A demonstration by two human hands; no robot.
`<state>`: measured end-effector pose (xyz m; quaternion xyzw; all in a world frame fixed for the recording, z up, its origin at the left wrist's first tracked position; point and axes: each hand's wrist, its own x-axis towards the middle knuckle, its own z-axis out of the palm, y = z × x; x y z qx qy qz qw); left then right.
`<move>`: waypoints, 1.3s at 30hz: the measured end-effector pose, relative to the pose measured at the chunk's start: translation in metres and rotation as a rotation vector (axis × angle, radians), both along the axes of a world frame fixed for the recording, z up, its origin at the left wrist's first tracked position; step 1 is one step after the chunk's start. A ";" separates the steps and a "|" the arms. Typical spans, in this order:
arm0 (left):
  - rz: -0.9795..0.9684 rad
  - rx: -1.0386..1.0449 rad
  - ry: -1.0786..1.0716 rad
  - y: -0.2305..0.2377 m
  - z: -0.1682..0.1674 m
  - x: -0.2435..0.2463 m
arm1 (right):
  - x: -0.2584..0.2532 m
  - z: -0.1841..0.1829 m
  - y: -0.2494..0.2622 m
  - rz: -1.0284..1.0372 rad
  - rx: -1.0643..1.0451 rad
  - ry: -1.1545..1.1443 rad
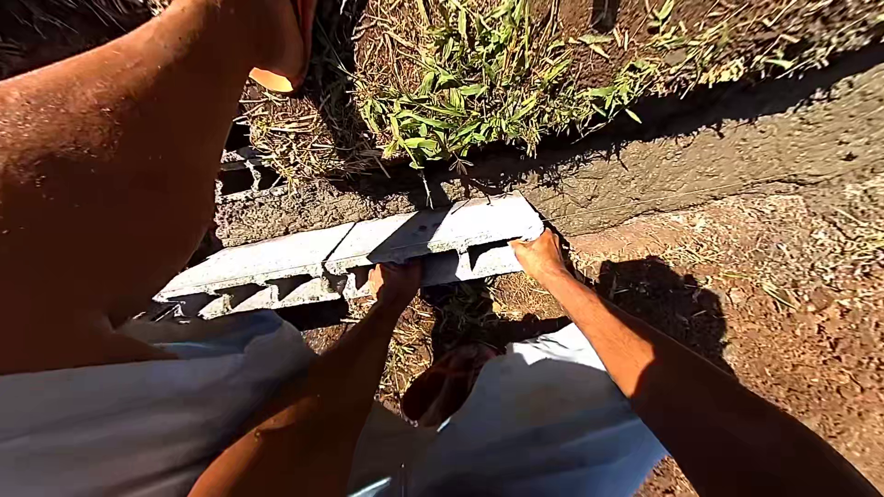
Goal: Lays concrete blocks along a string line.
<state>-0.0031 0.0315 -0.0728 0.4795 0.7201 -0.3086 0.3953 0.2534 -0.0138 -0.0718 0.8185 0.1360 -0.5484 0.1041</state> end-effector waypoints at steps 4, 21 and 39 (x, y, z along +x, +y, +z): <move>-0.002 0.006 -0.027 -0.002 0.005 -0.001 | -0.002 0.005 -0.002 -0.021 -0.001 -0.013; 0.002 0.099 -0.110 0.004 0.003 0.002 | -0.002 -0.002 0.007 0.020 -0.039 0.006; 0.017 0.137 -0.222 -0.003 0.010 0.000 | -0.004 0.000 -0.004 -0.011 0.027 -0.034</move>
